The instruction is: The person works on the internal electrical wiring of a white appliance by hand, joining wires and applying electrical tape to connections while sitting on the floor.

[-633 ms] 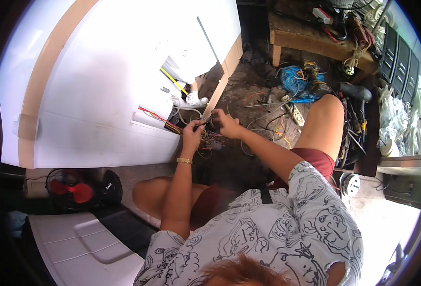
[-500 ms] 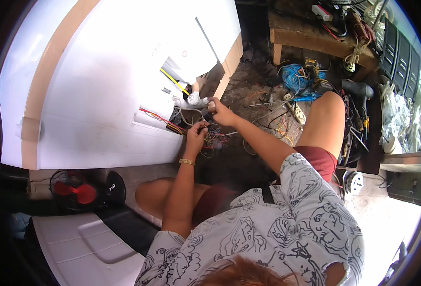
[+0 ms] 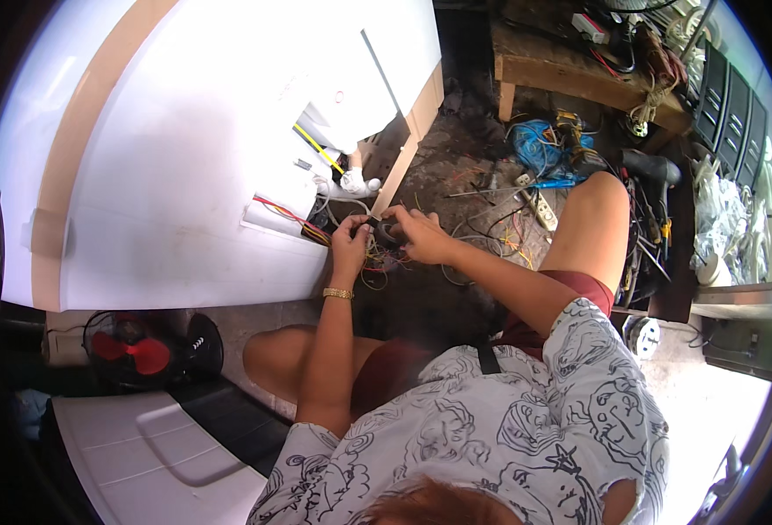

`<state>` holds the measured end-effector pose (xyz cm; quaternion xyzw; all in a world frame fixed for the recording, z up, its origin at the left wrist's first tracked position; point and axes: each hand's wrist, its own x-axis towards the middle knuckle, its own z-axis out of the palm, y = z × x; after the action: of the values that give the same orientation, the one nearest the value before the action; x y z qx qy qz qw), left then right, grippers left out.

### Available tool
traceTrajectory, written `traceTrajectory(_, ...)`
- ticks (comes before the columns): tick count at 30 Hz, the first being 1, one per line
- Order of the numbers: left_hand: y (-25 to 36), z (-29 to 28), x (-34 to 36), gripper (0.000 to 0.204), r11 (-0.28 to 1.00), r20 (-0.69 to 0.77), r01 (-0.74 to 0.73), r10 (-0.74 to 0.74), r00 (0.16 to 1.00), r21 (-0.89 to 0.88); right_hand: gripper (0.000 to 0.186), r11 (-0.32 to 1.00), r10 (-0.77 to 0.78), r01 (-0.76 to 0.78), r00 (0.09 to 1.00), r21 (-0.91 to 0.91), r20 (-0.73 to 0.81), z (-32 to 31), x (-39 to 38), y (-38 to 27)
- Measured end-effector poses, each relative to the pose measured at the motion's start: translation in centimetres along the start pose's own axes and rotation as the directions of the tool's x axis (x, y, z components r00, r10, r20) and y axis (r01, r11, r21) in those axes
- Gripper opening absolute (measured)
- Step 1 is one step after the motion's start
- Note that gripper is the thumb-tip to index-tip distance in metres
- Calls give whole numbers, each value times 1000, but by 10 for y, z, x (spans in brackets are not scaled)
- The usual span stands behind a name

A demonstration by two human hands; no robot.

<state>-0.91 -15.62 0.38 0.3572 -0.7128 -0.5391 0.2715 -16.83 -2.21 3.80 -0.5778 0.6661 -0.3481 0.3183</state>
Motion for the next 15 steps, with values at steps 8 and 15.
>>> traceTrajectory(8, 23, 12, -6, 13, 991, 146, -130, 129, 981, 1, 74, 801, 83, -8, 992, 598, -97, -13, 78, 31)
traceTrajectory(15, 7, 4, -2, 21, 915, 4, -197, 209, 978, 351, 78, 901, -87, 98, 995, 423, -47, -20, 49, -24)
